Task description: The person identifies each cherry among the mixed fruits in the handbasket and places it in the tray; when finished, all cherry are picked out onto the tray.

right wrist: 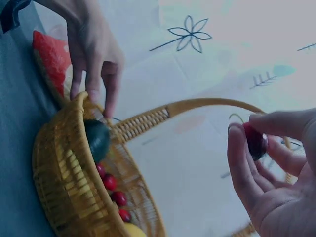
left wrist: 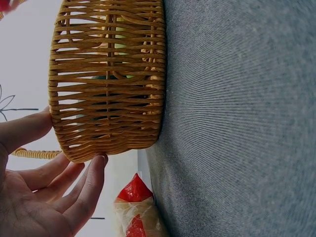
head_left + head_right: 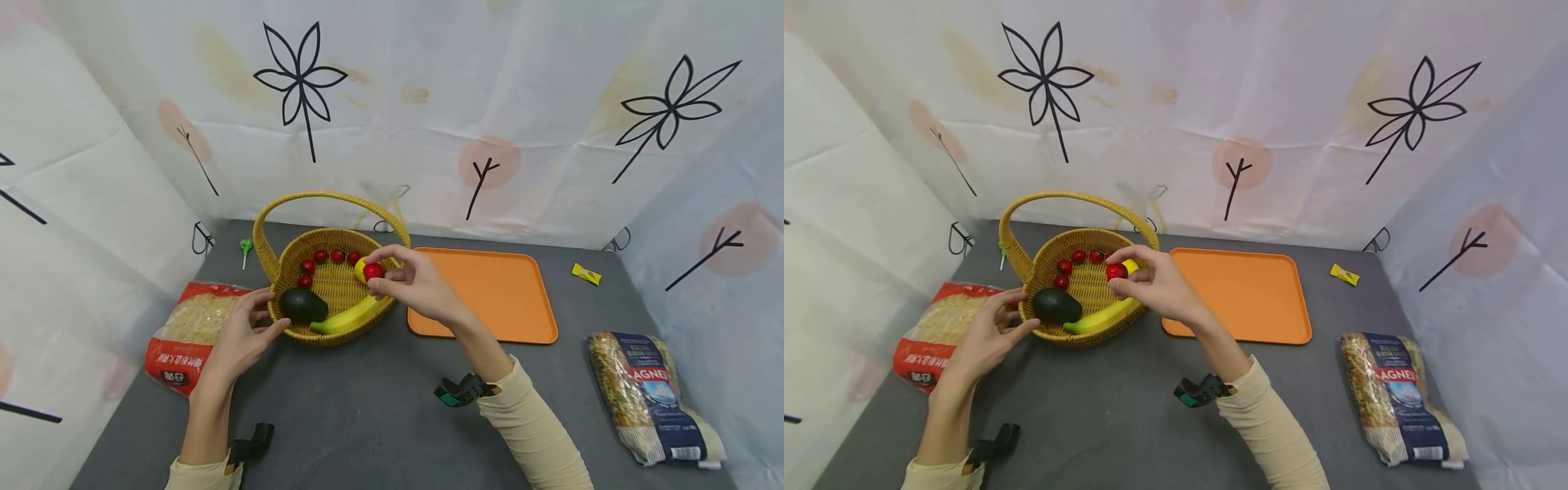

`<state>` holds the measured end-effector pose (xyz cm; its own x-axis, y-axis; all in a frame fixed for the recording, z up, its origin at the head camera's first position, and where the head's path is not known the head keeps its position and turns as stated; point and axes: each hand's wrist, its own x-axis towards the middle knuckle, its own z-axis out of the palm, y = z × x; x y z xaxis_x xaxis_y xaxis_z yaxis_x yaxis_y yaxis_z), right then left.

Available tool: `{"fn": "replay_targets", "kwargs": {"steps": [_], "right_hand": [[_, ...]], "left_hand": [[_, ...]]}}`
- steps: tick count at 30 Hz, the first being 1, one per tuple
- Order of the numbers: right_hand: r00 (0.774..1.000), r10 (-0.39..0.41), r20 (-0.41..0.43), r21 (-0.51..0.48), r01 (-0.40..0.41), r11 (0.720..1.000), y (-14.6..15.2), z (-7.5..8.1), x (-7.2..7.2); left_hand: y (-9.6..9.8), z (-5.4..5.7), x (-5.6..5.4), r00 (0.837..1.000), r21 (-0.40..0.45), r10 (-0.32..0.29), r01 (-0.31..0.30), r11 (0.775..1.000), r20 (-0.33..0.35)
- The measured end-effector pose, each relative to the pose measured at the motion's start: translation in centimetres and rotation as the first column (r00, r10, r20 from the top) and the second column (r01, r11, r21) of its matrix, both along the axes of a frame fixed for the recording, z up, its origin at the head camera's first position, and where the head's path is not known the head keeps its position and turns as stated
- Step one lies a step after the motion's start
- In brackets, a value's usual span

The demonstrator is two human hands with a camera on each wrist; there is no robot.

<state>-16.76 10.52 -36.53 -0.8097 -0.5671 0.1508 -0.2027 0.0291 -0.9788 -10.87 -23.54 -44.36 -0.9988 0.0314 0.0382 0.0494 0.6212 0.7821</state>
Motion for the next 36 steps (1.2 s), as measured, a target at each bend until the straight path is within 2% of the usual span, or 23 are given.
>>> {"fn": "replay_targets", "kwargs": {"steps": [3,6,9,12,16,19,23,26,32,36], "right_hand": [[1.0,0.006,-0.027,-0.066,-0.008,0.998,2.0,0.1,0.6],[0.995,-0.043,-0.095,-0.141,0.029,0.99,4.0,-0.3,0.5],[0.977,-0.16,-0.142,-0.214,0.128,0.969,5.8,-1.1,-0.2],[0.944,-0.3,-0.141,-0.236,0.262,0.936,7.3,-2.3,-1.5],[0.895,-0.435,-0.097,-0.16,0.417,0.895,8.5,-4.8,-3.4],[0.878,-0.475,-0.058,-0.078,0.47,0.879,8.9,-6.8,-4.8],[0.872,-0.488,-0.039,0.017,0.489,0.872,8.8,-9.4,-6.5],[0.865,-0.497,-0.071,0.098,0.502,0.859,8.5,-10.7,-7.5],[0.841,-0.508,-0.185,0.279,0.54,0.794,7.4,-11.9,-8.9],[0.849,-0.486,-0.206,0.348,0.528,0.775,6.9,-12.4,-9.7]], "left_hand": [[-0.1,0.0,0.0,1.0,-0.003,0.002,-0.002,1.0,0.004],[-0.1,0.1,-0.1,1.0,-0.005,0.001,-0.001,1.0,0.012],[0.0,0.2,-0.1,1.0,-0.003,0.0,0.0,1.0,0.021],[0.0,0.3,-0.1,1.0,-0.001,-0.002,0.002,1.0,0.021],[-0.1,0.2,-0.2,1.0,-0.005,-0.003,0.003,1.0,0.017],[-0.1,0.1,-0.3,1.0,-0.006,-0.001,0.001,1.0,0.016],[-0.1,0.0,-0.3,1.0,-0.001,-0.001,0.001,1.0,0.01],[-0.1,0.0,-0.2,1.0,-0.001,0.0,0.0,1.0,0.005],[-0.1,0.0,-0.2,1.0,0.0,0.002,-0.002,1.0,0.01],[-0.1,0.1,0.0,1.0,0.007,-0.003,0.003,1.0,0.017]]}}
